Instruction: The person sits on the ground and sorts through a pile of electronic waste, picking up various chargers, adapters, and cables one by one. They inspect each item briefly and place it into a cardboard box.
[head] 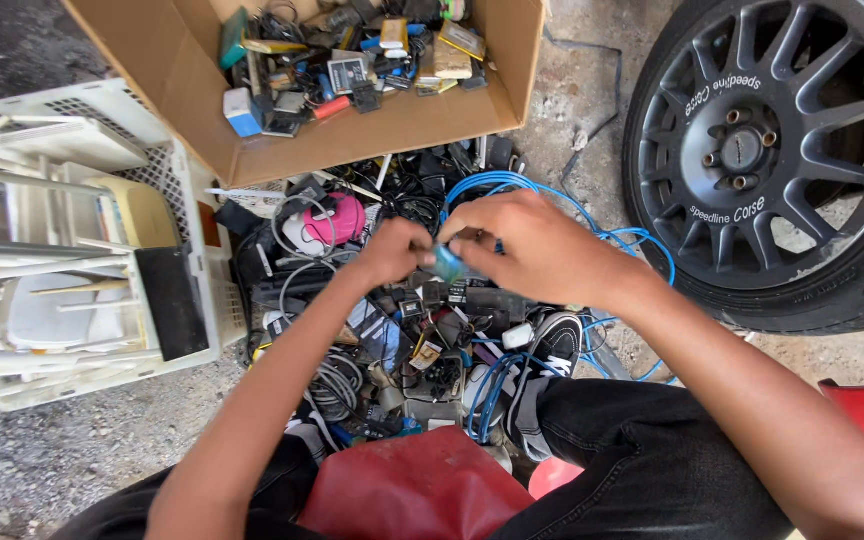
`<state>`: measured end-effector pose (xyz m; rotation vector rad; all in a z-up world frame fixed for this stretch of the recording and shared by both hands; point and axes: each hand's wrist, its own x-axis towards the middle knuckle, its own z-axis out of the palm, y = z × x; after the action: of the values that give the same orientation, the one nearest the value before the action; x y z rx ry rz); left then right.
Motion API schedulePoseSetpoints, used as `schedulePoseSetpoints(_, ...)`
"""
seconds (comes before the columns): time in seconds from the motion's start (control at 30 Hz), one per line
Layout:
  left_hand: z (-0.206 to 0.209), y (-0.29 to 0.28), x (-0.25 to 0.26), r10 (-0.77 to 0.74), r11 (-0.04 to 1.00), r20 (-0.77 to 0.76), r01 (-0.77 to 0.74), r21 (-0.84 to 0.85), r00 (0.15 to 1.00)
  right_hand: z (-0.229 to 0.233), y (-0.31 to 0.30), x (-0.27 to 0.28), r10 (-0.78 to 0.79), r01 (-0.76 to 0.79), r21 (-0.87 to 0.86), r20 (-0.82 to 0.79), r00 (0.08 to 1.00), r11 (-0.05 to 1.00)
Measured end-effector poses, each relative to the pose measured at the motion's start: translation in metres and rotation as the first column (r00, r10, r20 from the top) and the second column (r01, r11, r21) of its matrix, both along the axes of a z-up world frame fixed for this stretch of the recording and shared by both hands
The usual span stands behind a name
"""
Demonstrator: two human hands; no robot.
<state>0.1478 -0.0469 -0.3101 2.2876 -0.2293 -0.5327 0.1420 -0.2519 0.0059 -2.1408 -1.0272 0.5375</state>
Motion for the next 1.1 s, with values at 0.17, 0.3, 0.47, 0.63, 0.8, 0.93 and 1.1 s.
schedulePoseSetpoints(0.17, 0.116, 0.042, 0.013, 0.249, 0.946, 0.020, -0.239, -0.220, 0.968, -0.005, -0.010, -0.008, -0.164, 0.164, -0.010, 0.043, 0.986, 0.986)
schedulePoseSetpoints(0.3, 0.228, 0.057, -0.021, 0.388, 0.797, 0.028, -0.320, -0.512, 0.921, 0.018, -0.011, -0.024, -0.231, 0.230, 0.027, 0.133, 0.964, 0.973)
schedulePoseSetpoints(0.47, 0.300, 0.051, -0.081, 0.435, 0.733, 0.023, -0.339, -0.590, 0.900, 0.054, -0.003, -0.061, -0.231, 0.192, 0.155, 0.299, 0.926, 0.969)
schedulePoseSetpoints(0.63, 0.336, 0.034, -0.134, 0.447, 0.684, 0.044, -0.310, -0.661, 0.894, 0.067, -0.003, -0.084, -0.262, 0.133, 0.299, 0.444, 0.857, 0.945)
schedulePoseSetpoints(0.8, 0.336, 0.032, -0.159, 0.437, 0.686, 0.110, -0.252, -0.682, 0.893, 0.069, 0.000, -0.093, -0.238, 0.023, 0.351, 0.583, 0.777, 0.936)
schedulePoseSetpoints(0.93, 0.358, 0.035, -0.170, 0.390, 0.784, 0.310, -0.136, -0.606, 0.867, 0.067, 0.001, -0.095, -0.267, 0.029, 0.406, 0.545, 0.795, 0.913)
schedulePoseSetpoints(1.1, 0.369, 0.032, -0.179, 0.346, 0.842, 0.526, -0.010, -0.539, 0.777, 0.074, 0.007, -0.100, -0.229, -0.024, 0.378, 0.611, 0.758, 0.926)
